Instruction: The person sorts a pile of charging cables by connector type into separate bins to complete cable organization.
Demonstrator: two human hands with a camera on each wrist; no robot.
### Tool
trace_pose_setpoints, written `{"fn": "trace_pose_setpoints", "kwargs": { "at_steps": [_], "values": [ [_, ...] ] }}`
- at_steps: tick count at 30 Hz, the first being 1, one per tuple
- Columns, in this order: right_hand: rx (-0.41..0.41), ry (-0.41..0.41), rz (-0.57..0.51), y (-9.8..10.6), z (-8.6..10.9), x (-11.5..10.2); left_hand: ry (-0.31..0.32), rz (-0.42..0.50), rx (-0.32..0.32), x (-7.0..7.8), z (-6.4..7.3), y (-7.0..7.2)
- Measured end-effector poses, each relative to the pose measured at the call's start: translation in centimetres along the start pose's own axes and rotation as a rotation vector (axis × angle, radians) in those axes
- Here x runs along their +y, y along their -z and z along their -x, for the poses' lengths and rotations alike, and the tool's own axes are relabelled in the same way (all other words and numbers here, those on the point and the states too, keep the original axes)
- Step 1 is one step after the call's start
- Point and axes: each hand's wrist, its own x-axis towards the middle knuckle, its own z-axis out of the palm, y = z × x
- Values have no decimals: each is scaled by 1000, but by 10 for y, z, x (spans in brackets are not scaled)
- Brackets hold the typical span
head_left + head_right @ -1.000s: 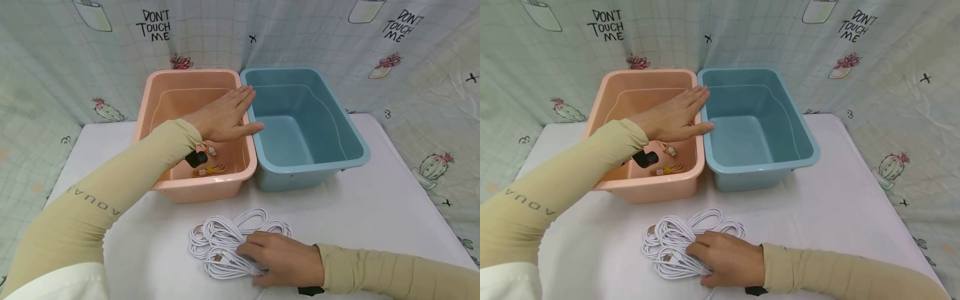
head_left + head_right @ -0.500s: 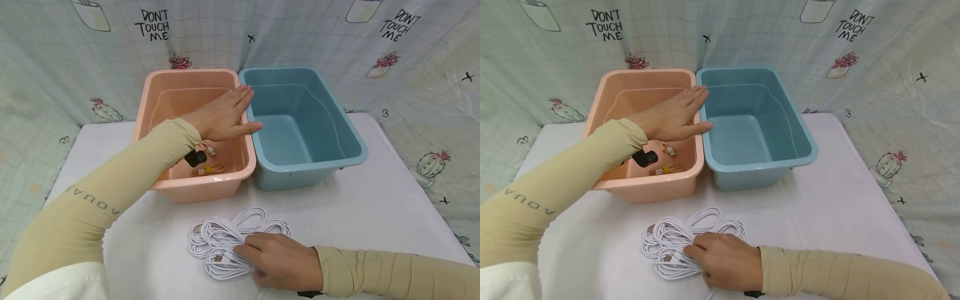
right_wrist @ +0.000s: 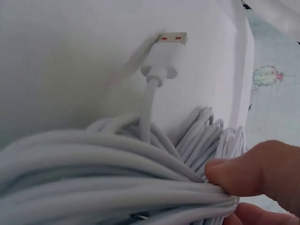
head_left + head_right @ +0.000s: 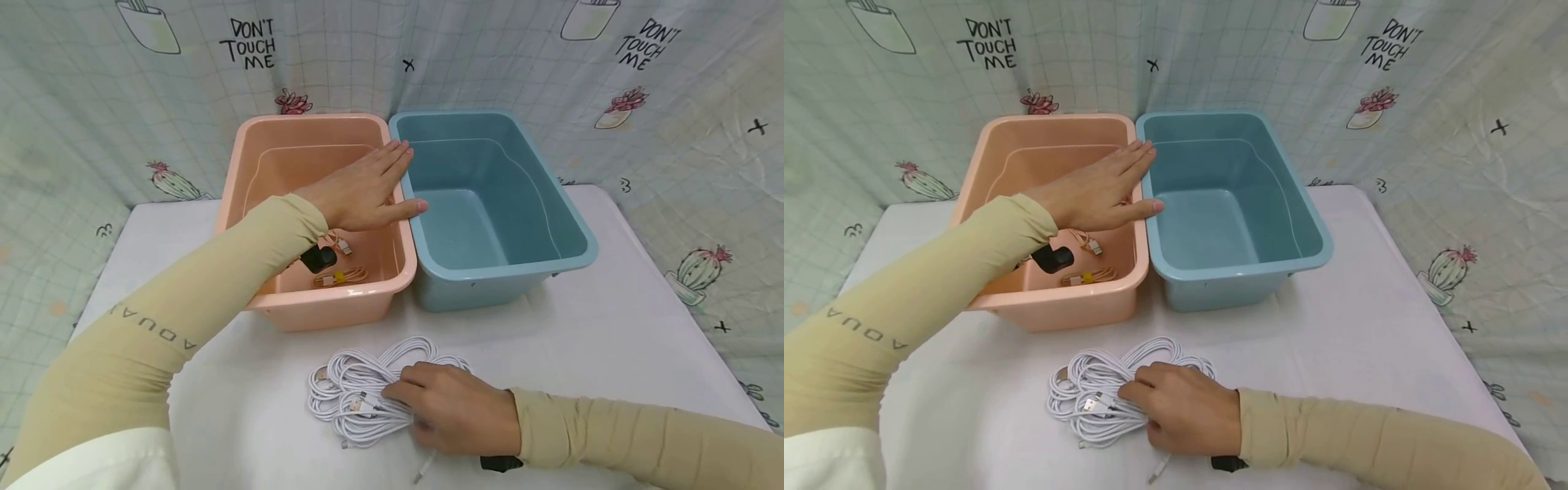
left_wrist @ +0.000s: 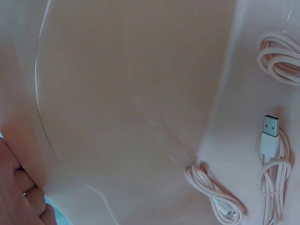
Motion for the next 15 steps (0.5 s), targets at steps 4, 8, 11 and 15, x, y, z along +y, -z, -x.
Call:
{"fn": "trace_pose_setpoints", "kwargs": {
  "at_steps": [4,8,11,15],
  "values": [
    [-21,-14,-5,2,-1,1,-4,-1,1,1,0,1],
    [-62,-33,-42,5,-3,2,-2,-3,3,2,0,2],
    [-93,-50,-85,9,-4,5,-2,0,-1,2,1,1],
    [-113,-80,-141,17,-5,9,-4,7,-2,2,1,1]
  ]
}}
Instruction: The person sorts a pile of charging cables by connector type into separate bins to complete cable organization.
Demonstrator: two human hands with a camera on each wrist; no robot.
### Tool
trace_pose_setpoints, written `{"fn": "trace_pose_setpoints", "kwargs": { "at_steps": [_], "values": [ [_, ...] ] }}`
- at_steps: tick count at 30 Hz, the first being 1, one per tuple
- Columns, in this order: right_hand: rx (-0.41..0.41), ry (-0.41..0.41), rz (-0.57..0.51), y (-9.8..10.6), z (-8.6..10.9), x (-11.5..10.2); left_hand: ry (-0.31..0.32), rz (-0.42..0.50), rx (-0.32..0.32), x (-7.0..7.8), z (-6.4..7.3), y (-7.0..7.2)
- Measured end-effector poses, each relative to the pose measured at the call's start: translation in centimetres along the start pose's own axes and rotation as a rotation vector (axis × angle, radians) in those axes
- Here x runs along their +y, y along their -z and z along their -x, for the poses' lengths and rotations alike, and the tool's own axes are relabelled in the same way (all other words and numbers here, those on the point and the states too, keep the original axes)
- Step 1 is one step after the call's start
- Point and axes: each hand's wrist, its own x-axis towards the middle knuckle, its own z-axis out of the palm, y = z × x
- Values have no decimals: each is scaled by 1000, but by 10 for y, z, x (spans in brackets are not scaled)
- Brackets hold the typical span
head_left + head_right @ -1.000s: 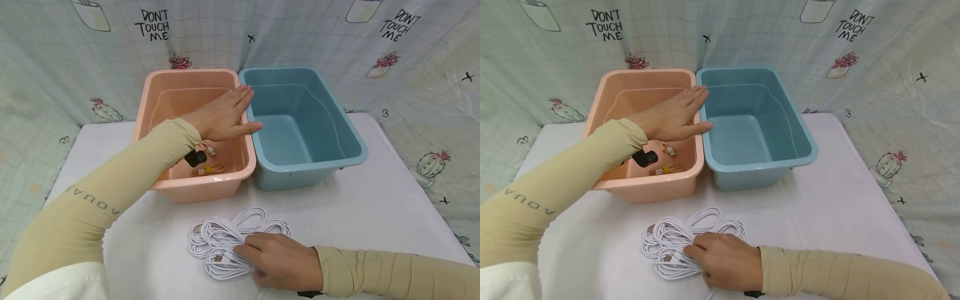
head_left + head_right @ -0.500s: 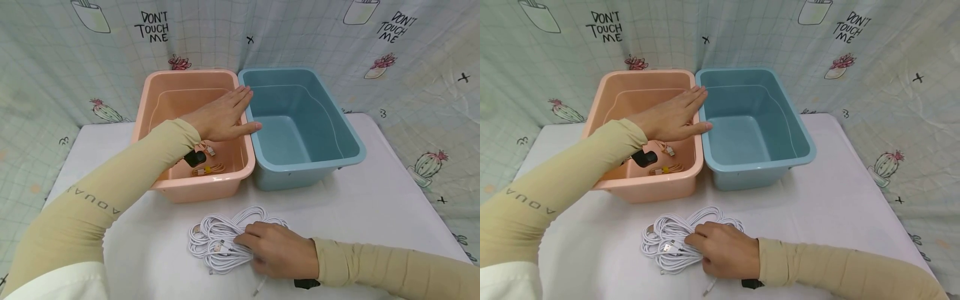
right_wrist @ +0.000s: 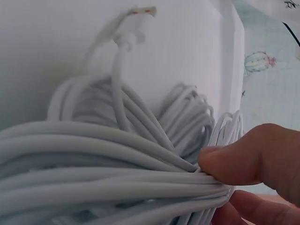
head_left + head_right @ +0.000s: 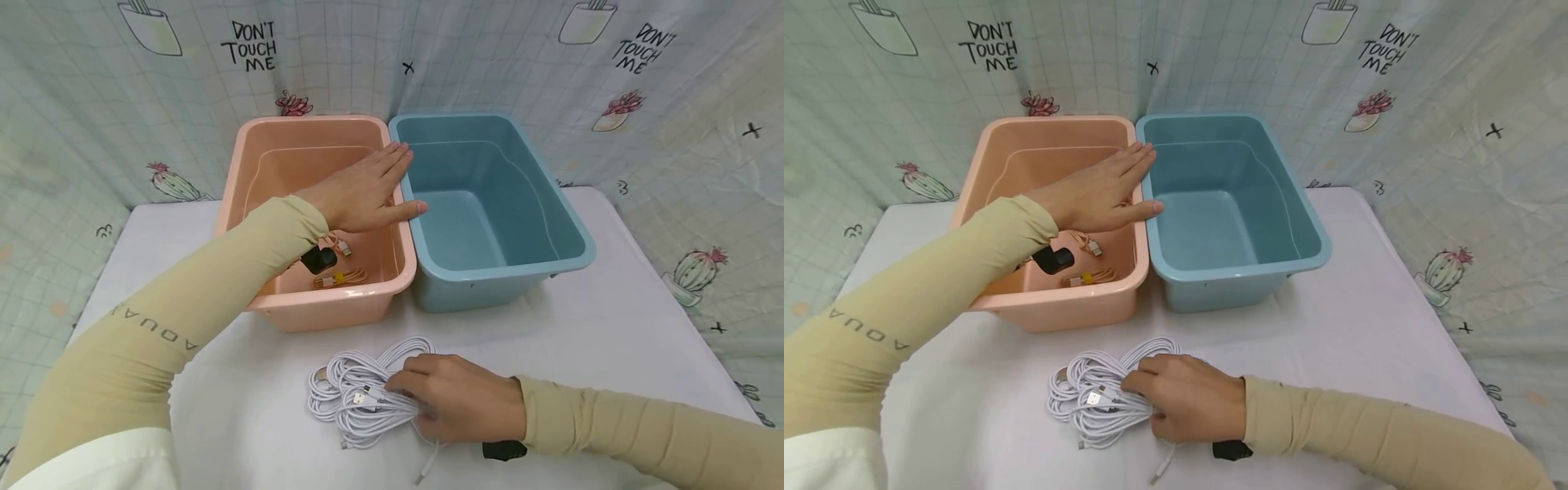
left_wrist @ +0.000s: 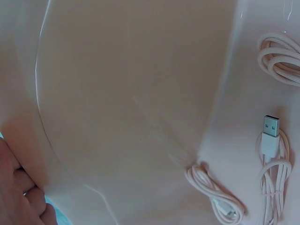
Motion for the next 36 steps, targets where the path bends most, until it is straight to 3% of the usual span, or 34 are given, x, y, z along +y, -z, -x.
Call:
{"fn": "trace_pose_setpoints", "kwargs": {
  "at_steps": [10,18,28,36],
  "values": [
    [-11,-56,-166,25,-1,8,0,4,-4,0,1,0],
    [-14,-34,-229,47,2,11,1,7,2,0,0,-1],
    [31,80,-275,74,9,11,-5,13,19,-1,0,-3],
    [77,64,-299,92,12,11,-4,4,20,-3,0,-3]
  ]
}}
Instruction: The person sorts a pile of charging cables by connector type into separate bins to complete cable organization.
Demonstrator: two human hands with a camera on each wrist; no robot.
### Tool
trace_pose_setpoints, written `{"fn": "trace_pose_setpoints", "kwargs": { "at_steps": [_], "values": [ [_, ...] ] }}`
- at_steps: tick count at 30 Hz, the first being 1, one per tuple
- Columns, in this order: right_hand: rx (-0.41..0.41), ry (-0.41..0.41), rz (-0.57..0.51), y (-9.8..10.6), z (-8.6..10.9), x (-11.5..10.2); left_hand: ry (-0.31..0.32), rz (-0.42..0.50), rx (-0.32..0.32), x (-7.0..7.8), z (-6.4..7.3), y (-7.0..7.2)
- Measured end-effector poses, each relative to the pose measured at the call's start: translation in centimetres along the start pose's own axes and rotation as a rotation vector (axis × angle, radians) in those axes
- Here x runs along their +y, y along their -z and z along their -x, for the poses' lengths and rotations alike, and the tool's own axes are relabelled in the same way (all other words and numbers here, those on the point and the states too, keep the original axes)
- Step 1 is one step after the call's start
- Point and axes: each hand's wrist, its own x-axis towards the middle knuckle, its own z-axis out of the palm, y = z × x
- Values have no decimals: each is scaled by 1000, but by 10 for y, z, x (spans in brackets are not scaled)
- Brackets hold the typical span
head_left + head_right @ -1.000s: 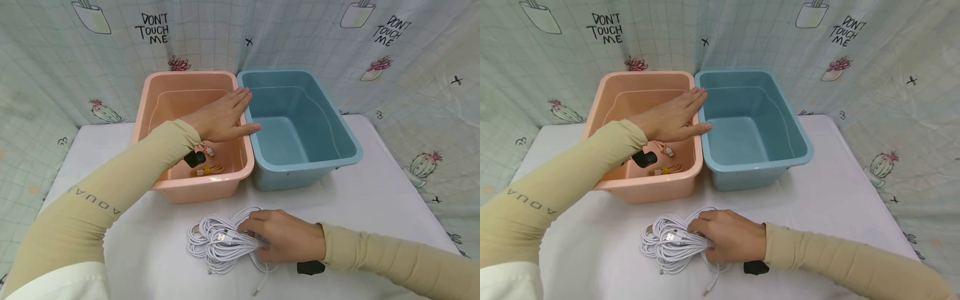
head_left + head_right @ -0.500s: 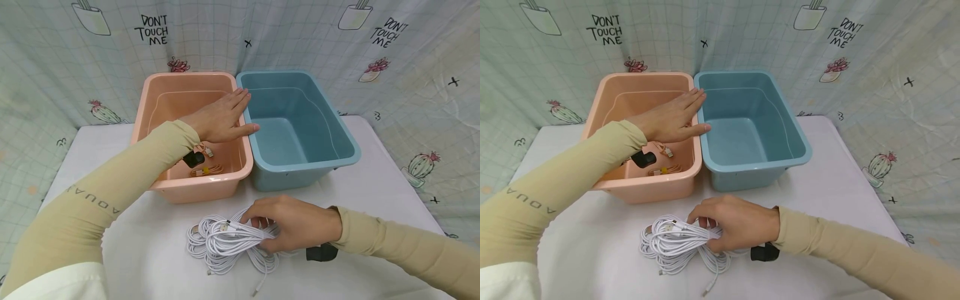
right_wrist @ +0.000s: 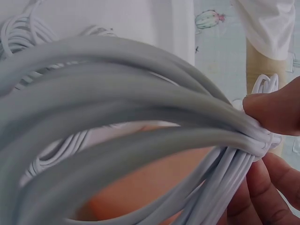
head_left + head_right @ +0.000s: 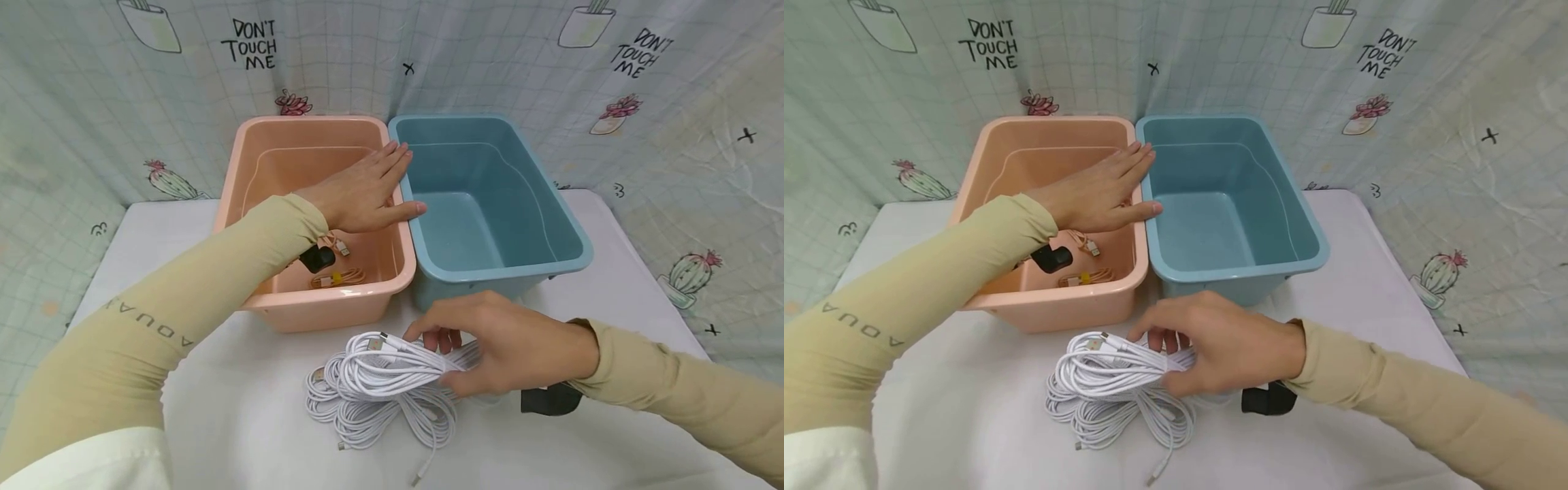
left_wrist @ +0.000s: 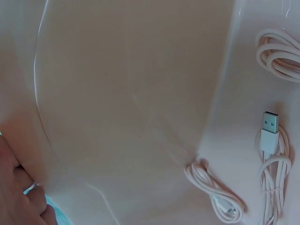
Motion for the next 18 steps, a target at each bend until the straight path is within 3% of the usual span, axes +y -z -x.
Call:
{"fn": "trace_pose_setpoints", "kwargs": {
  "at_steps": [8,18],
  "values": [
    [45,5,-15,17,2,-4,2,10,-8,1,1,1],
    [89,-48,-39,38,2,-7,9,22,-10,0,0,0]
  ]
}}
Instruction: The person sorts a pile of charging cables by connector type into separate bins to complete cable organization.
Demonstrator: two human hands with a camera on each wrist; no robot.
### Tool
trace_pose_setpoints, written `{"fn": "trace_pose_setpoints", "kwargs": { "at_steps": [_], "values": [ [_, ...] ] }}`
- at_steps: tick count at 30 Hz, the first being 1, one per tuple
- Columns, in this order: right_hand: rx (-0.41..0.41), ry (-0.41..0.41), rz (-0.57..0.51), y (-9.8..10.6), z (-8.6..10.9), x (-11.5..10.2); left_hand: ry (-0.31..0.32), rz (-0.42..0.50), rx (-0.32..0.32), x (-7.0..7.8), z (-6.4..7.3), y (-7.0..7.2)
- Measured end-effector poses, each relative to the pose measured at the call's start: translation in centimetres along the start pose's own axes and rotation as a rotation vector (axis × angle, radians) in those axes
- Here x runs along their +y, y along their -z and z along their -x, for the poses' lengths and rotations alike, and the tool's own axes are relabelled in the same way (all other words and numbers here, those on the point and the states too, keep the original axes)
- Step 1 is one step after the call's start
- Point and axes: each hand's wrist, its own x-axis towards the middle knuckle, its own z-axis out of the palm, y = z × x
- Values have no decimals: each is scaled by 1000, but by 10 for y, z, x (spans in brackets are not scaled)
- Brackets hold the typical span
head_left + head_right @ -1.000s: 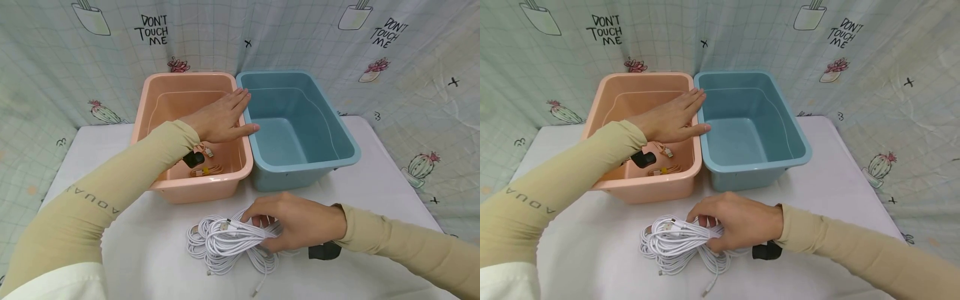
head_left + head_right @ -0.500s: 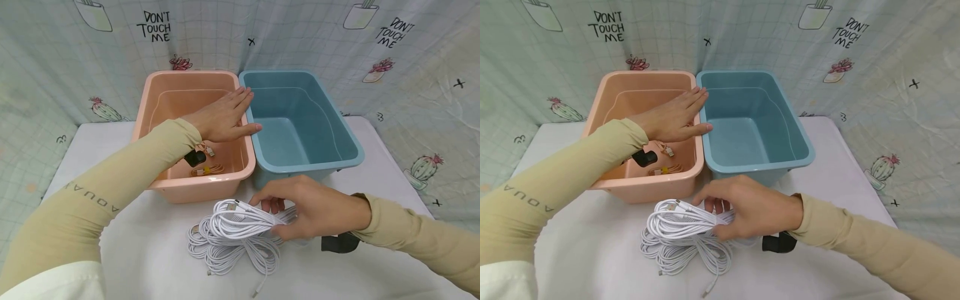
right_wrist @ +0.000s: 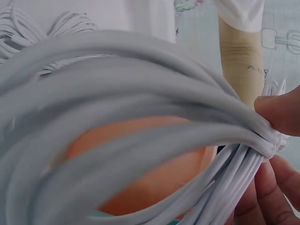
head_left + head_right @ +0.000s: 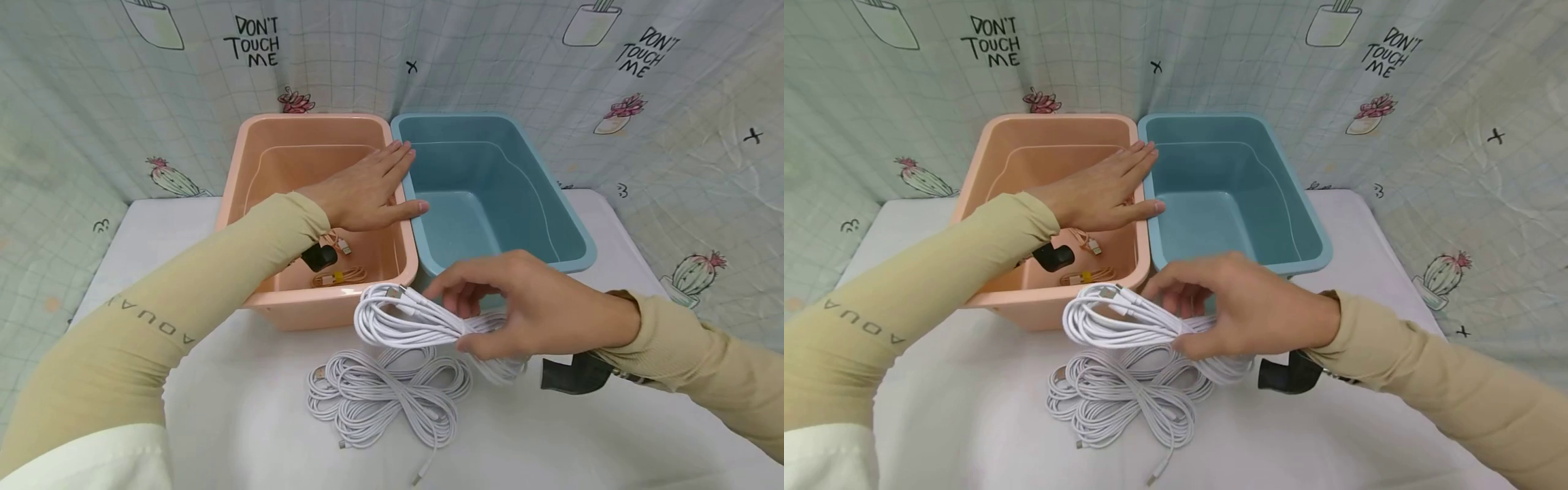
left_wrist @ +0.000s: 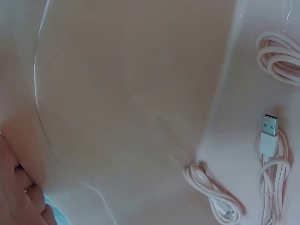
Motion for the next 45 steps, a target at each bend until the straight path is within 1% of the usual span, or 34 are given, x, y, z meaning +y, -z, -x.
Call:
{"fn": "trace_pose_setpoints", "kwargs": {
  "at_steps": [6,13,22,24,27,29,31,36,40,43,45],
  "values": [
    [11,-37,-34,11,-4,-1,4,3,-1,-1,1,1],
    [49,-25,3,24,-9,0,8,2,-10,-3,0,0],
    [97,-41,36,42,-18,3,4,-7,-20,-5,0,0],
    [110,-34,31,45,-20,4,-8,-21,-16,-5,-1,-1],
    [130,-28,40,51,-23,7,-50,-61,-1,-6,1,-1],
    [140,-41,56,56,-26,9,-70,-80,5,-7,1,-2],
    [150,-57,76,60,-28,12,-71,-84,6,-7,1,-2],
    [181,-97,133,72,-34,19,-42,-38,25,-6,-1,-3],
    [208,-122,176,81,-39,24,-33,40,55,-5,-1,-4],
    [234,-153,208,87,-43,28,-51,77,83,-4,0,-3],
    [250,-175,230,90,-46,31,-69,85,102,-4,0,-3]
  ]
}}
